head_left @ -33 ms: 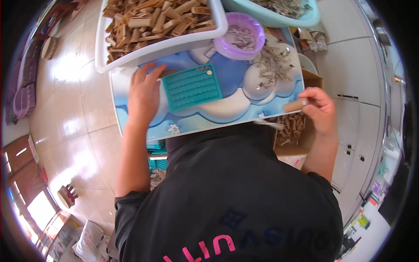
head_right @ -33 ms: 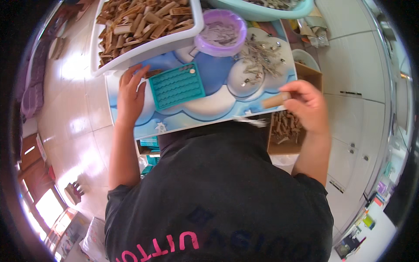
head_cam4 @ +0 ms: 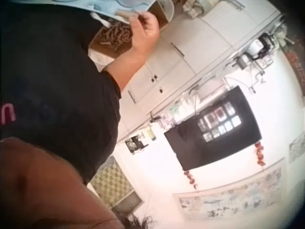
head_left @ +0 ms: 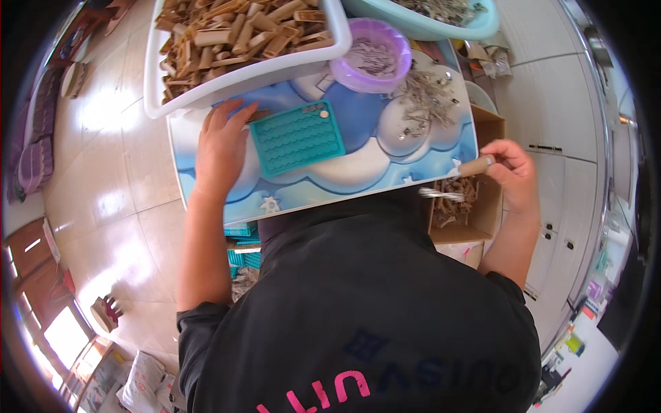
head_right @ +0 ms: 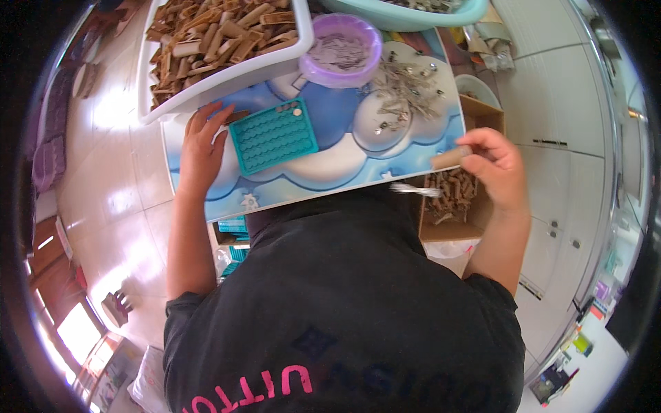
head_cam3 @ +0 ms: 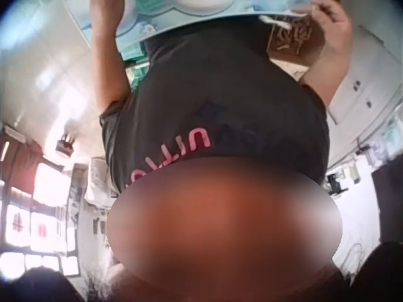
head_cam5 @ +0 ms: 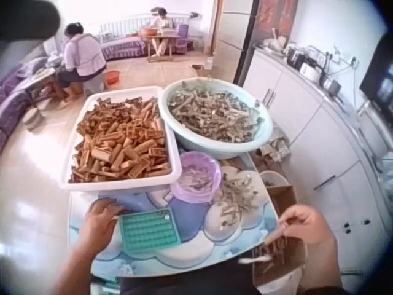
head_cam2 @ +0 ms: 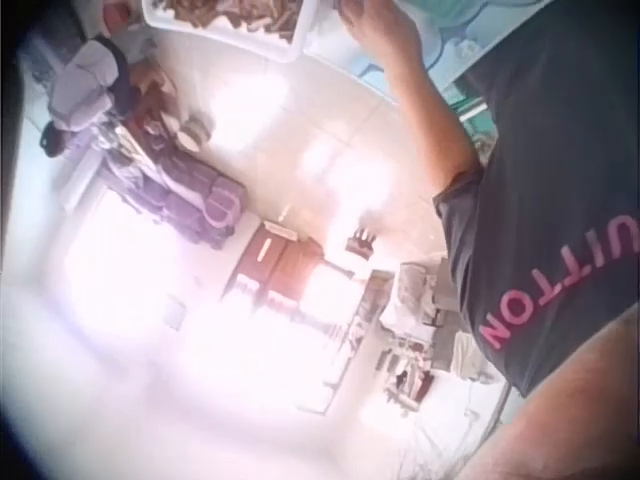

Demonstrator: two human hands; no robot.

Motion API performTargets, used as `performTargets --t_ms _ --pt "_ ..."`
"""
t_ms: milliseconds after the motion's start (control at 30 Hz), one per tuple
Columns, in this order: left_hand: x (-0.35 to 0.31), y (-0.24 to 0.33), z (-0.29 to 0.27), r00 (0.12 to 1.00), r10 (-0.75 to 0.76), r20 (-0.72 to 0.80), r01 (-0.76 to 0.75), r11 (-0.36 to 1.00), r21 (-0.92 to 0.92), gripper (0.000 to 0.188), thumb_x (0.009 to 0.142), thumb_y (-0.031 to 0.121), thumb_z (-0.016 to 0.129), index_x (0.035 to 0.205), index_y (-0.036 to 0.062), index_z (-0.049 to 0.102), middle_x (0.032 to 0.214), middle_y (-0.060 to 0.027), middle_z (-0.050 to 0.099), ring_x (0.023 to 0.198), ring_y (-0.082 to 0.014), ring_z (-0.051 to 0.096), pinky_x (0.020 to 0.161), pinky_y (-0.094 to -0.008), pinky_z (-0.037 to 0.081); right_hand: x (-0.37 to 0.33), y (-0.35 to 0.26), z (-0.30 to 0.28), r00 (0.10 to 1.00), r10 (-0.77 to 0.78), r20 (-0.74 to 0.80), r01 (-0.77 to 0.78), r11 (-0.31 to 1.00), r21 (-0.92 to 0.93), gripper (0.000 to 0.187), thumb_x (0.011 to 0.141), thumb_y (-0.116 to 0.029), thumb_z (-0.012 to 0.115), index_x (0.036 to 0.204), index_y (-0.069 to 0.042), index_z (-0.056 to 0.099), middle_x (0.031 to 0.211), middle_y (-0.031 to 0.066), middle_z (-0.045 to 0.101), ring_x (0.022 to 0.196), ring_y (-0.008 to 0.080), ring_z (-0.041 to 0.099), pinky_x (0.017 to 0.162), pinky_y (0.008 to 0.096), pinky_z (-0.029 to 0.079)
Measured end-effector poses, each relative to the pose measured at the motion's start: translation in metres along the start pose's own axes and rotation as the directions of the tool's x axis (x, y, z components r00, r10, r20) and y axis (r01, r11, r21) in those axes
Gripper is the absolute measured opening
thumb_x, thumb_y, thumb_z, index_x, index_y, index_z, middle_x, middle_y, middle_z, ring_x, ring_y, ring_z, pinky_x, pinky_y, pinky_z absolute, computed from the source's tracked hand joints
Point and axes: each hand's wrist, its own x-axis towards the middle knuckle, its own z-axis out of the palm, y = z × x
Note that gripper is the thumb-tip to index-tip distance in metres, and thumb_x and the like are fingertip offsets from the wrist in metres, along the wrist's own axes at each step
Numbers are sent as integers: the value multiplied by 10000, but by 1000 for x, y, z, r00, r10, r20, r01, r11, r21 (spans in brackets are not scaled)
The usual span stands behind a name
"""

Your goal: The person assembles small electronic connectors by hand, inserting pins into plastic housings.

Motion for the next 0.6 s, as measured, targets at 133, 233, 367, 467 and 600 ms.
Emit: performTargets --t_ms 133,233,367,467,600 --pt "-1 -20 12 998 -26 52 29 998 -63 307 733 0 593 1026 83 637 1041 -119 600 983 -319 550 857 -402 447 -40 23 -78 946 265 -188 -300 935 -188 196 791 -79 659 972 -30 602 837 -16 578 781 67 532 705 206 426" --pt "-3 -20 12 999 -38 15 38 999 -28 245 750 13 603 983 72 650 993 -105 617 949 -306 567 821 -386 463 -58 68 -98 866 386 -317 -480 818 -317 215 783 -86 667 977 -20 603 831 -3 591 772 78 539 692 218 437" --pt "-7 -9 2 983 -172 -67 163 980 -116 185 795 20 594 970 51 643 948 -103 617 841 -299 596 729 -340 489 -48 94 -84 881 145 -450 -409 712 -571 238 776 -89 672 995 -23 607 830 40 597 752 121 564 692 253 463" --pt "-14 11 -29 941 -302 152 338 858 -386 162 799 -23 577 938 32 640 885 -121 596 803 -288 592 708 -336 480 -13 68 -32 918 -138 -373 -160 731 -663 203 769 -79 664 962 -39 617 842 63 589 744 153 581 674 265 472" --pt "-28 42 -53 891 34 452 178 891 -418 202 749 -79 570 901 37 637 860 -125 582 820 -288 580 717 -332 474 29 46 26 914 -375 -152 149 663 -734 145 774 -79 647 913 -50 622 849 73 584 740 226 589 649 283 476"
